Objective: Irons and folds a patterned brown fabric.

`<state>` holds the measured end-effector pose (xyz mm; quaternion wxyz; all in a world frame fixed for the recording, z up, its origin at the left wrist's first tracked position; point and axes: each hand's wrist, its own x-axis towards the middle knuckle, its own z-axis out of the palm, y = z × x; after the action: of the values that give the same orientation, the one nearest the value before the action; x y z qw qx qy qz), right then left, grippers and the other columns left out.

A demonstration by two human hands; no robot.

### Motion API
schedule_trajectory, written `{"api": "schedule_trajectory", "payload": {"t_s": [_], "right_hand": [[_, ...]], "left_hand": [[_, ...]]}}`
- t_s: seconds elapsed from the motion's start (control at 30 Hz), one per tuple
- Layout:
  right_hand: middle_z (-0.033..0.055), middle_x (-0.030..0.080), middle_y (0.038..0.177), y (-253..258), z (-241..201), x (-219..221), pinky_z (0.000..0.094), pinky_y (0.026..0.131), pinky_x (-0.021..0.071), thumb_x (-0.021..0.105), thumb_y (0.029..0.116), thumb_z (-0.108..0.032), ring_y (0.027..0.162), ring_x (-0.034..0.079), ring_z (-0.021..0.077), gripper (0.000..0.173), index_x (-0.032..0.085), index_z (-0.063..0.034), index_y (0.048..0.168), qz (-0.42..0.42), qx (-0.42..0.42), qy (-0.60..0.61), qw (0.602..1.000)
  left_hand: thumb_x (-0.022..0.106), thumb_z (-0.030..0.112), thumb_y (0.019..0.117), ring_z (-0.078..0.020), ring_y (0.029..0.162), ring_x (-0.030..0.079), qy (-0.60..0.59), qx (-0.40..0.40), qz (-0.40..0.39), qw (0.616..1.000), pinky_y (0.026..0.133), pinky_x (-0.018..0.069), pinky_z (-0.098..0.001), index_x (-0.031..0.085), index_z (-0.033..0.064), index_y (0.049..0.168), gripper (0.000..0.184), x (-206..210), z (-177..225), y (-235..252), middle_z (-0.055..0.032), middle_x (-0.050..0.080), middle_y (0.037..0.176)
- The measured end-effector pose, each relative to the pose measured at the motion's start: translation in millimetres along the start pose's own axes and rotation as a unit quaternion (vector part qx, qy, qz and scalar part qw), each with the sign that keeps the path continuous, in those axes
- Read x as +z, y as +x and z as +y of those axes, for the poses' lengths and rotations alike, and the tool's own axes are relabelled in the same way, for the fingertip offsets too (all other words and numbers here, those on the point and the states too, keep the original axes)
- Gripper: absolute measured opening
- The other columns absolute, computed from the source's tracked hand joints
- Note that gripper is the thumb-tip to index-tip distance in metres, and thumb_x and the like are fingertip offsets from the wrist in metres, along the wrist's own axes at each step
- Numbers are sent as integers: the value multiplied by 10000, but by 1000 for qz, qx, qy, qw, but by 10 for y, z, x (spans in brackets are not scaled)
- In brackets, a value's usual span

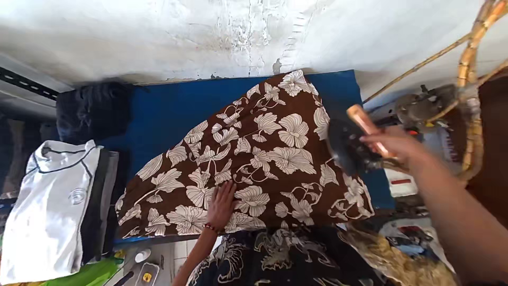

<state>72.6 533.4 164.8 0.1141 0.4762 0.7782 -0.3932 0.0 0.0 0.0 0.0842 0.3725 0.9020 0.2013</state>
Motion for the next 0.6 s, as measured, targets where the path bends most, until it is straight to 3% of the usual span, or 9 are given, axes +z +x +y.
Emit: {"api": "schedule_trajectory", "payload": {"t_s": [0.07,0.2,0.27,0.37,0.53,0.6], "right_hand": [[233,674,952,-479,8,533,495,730,588,755,923,-164,766,678,308,474,557,91,1270,-56,-28,-22,998],[303,633,1225,-1216,-335,1749,615,952,515,743,902,-187,1102,650,440,656,467,32,1456,-155,-63,-140,976],[288,628,1272,-1303,-508,1959,626,993,487,700,927,-203,1191,620,450,668,432,-12,1508,-170,-89,-195,962],[282,640,1244,-1091,-477,1745,627,990,482,666,958,-183,1187,619,446,510,529,-5,1415,-146,-88,-187,967],[343,657,1098,-169,74,747,697,872,508,725,937,-136,1019,654,514,392,615,79,1245,0,-59,-136,989],[351,652,1080,364,271,308,687,848,524,722,941,-145,962,669,506,411,598,99,1248,42,-36,-119,991]], "left_hand": [[586,239,987,-434,1388,510,18,14,13,1000,1138,339,-665,575,-16,1428,509,67,-32,-26,-202,539,1503],[582,242,987,-434,1378,521,28,23,20,999,1129,351,-662,570,-30,1426,517,51,-46,-12,-207,539,1501],[574,244,981,-433,1376,524,34,23,27,999,1128,350,-663,569,-35,1425,525,67,-59,-10,-206,542,1498],[550,249,988,-438,1378,520,38,16,22,999,1133,342,-664,573,-37,1421,519,68,-57,-39,-206,542,1498],[440,308,1001,-428,1343,559,80,8,47,996,1111,369,-650,611,-25,1386,537,148,-51,-39,-188,584,1462],[405,318,1001,-426,1325,574,96,3,57,994,1102,381,-643,631,-19,1366,545,171,-58,-39,-182,602,1442]]}}
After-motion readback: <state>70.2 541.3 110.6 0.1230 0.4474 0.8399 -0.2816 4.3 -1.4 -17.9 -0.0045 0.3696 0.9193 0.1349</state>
